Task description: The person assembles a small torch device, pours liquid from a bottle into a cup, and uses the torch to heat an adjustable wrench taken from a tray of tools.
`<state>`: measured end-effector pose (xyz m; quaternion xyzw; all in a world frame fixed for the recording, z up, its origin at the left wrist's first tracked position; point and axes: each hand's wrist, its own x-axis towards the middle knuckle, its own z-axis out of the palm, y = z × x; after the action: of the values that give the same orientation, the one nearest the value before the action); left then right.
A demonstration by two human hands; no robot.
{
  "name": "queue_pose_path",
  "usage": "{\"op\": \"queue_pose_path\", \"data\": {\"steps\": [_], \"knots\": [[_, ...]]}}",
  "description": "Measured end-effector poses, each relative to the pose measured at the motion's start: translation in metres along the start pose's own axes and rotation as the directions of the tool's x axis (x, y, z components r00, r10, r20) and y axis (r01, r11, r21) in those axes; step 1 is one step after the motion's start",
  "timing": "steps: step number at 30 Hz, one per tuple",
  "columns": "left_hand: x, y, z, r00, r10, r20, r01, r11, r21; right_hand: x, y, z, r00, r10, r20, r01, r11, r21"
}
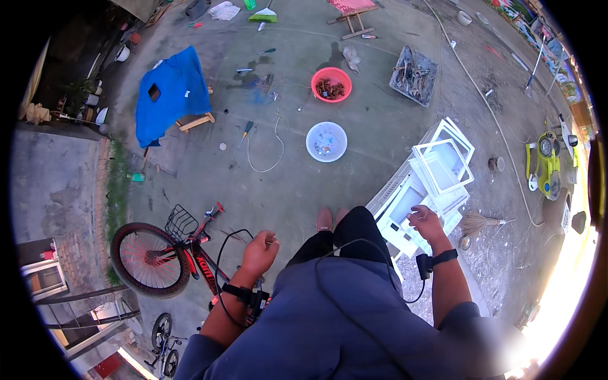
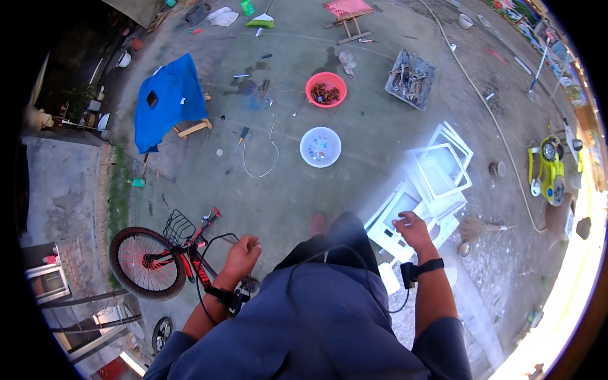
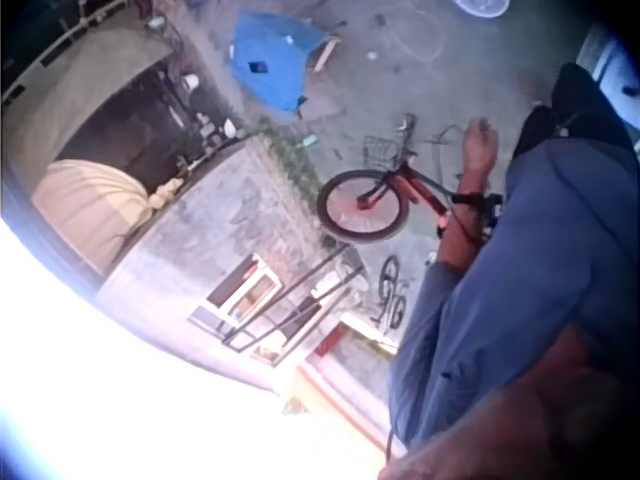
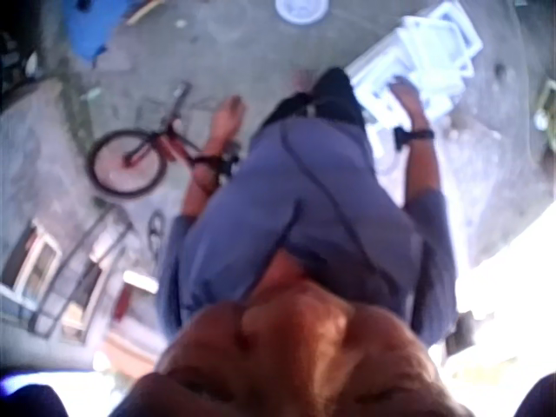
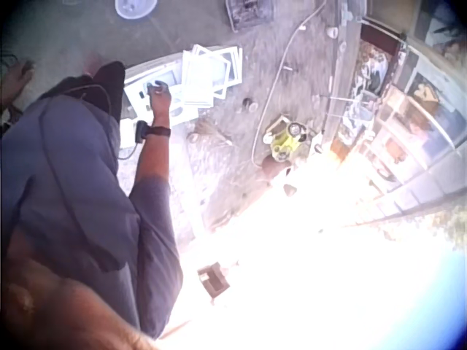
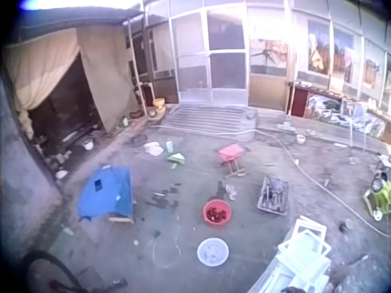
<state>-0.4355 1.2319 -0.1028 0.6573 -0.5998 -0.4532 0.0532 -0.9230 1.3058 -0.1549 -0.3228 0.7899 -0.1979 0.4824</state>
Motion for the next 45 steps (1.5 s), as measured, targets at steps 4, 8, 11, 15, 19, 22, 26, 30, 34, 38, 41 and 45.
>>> {"op": "queue_pose_path", "data": {"steps": [4,8,11,15,19,22,26,30,34,38,41,45], "knots": [[0.044,0.036,-0.009,0.999,-0.001,0.033,-0.001,0.999,0.038,0.047,-0.015,-0.016,0.999,0.037,0.02,-0.038,0.997,0.066],[0.099,0.074,-0.012,1.0,0.006,0.013,-0.007,0.999,0.049,0.1,-0.024,-0.035,0.995,0.097,0.021,-0.099,0.984,0.151],[0.148,0.109,-0.011,1.0,0.003,0.019,-0.004,0.997,0.078,0.146,-0.029,-0.058,0.993,0.111,0.03,-0.115,0.974,0.194],[0.206,0.159,-0.005,0.997,-0.051,0.054,0.043,0.99,0.134,0.209,-0.048,-0.097,0.99,0.124,0.072,-0.135,0.975,0.174],[0.267,0.229,0.005,0.995,-0.026,0.1,0.009,0.986,0.167,0.243,-0.062,-0.147,0.989,0.146,0.027,-0.148,0.978,0.143],[0.312,0.275,0.009,0.99,0.04,0.136,-0.067,0.979,0.195,0.269,-0.064,-0.179,0.983,0.176,-0.045,-0.165,0.97,0.179],[0.37,0.327,0.005,0.979,0.074,0.188,-0.121,0.959,0.256,0.292,-0.09,-0.208,0.974,0.209,-0.092,-0.179,0.949,0.26],[0.44,0.374,0.003,0.964,0.124,0.233,-0.184,0.948,0.259,0.319,-0.1,-0.224,0.952,0.28,-0.121,-0.224,0.912,0.344],[0.521,0.426,0.011,0.936,0.174,0.307,-0.264,0.923,0.281,0.345,-0.108,-0.236,0.917,0.368,-0.153,-0.269,0.854,0.445],[0.601,0.475,0.023,0.898,0.153,0.412,-0.291,0.909,0.298,0.366,-0.121,-0.249,0.869,0.481,-0.121,-0.356,0.775,0.523],[0.655,0.52,0.024,0.863,0.165,0.478,-0.334,0.895,0.295,0.391,-0.146,-0.255,0.828,0.546,-0.127,-0.39,0.723,0.57],[0.704,0.574,0.018,0.83,0.145,0.538,-0.375,0.861,0.345,0.421,-0.184,-0.261,0.838,0.525,-0.147,-0.327,0.701,0.634]]}}
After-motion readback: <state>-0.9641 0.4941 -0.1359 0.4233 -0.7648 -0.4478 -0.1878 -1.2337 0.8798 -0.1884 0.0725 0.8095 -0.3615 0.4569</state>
